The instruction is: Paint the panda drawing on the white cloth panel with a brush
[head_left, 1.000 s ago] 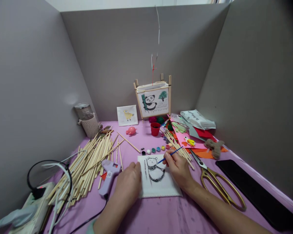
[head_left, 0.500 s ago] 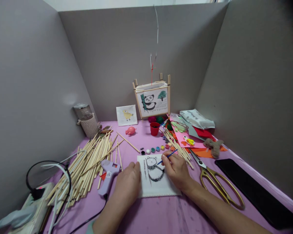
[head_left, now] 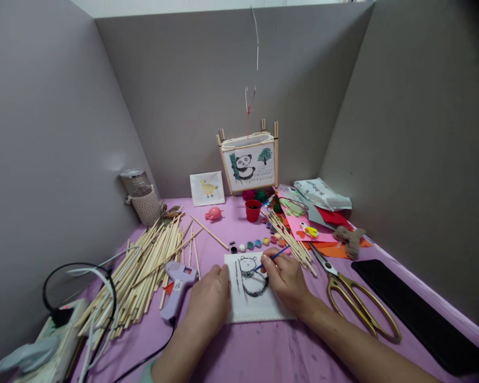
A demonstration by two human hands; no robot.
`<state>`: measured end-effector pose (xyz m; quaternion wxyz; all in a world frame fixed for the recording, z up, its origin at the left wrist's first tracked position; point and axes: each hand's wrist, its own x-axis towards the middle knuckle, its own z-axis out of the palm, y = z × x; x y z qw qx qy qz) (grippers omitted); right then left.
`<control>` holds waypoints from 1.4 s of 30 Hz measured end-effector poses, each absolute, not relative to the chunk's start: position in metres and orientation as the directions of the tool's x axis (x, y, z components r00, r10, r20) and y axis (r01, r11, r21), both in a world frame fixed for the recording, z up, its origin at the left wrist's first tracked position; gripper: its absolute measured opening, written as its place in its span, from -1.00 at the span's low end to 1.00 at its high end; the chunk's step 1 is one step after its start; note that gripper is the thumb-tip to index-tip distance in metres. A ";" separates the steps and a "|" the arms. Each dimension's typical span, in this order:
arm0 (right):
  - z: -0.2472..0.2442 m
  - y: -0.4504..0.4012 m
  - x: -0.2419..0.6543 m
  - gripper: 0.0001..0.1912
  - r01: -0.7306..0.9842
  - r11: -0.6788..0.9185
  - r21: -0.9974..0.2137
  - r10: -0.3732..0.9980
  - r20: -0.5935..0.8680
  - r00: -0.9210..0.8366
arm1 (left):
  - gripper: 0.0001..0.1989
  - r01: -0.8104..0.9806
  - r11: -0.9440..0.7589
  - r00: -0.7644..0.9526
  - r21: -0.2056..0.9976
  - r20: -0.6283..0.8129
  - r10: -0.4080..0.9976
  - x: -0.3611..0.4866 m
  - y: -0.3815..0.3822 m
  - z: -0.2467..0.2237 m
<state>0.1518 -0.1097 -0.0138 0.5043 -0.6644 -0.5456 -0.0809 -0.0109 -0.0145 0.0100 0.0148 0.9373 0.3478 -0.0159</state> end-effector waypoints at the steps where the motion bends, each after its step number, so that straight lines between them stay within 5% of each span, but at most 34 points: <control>1: -0.014 -0.110 0.151 -0.68 0.799 0.098 -0.593 0.642 0.651 0.404 | -0.80 0.653 -0.757 0.757 0.015 -0.042 0.652 -0.011 -0.014 0.010; 17: -0.012 -0.108 0.149 -0.69 0.752 0.059 -0.656 0.665 0.588 0.460 | -0.81 0.646 -0.763 0.763 0.013 -0.019 0.646 -0.012 -0.015 0.010; 27: -0.012 -0.109 0.156 -0.71 0.803 0.005 -0.595 0.622 0.631 0.464 | -0.81 0.655 -0.755 0.756 0.020 -0.034 0.654 -0.012 -0.015 0.011; 42: -0.014 -0.107 0.149 -0.68 0.751 0.106 -0.651 0.697 0.587 0.412 | -0.81 0.665 -0.747 0.746 0.012 -0.066 0.663 -0.010 -0.017 0.014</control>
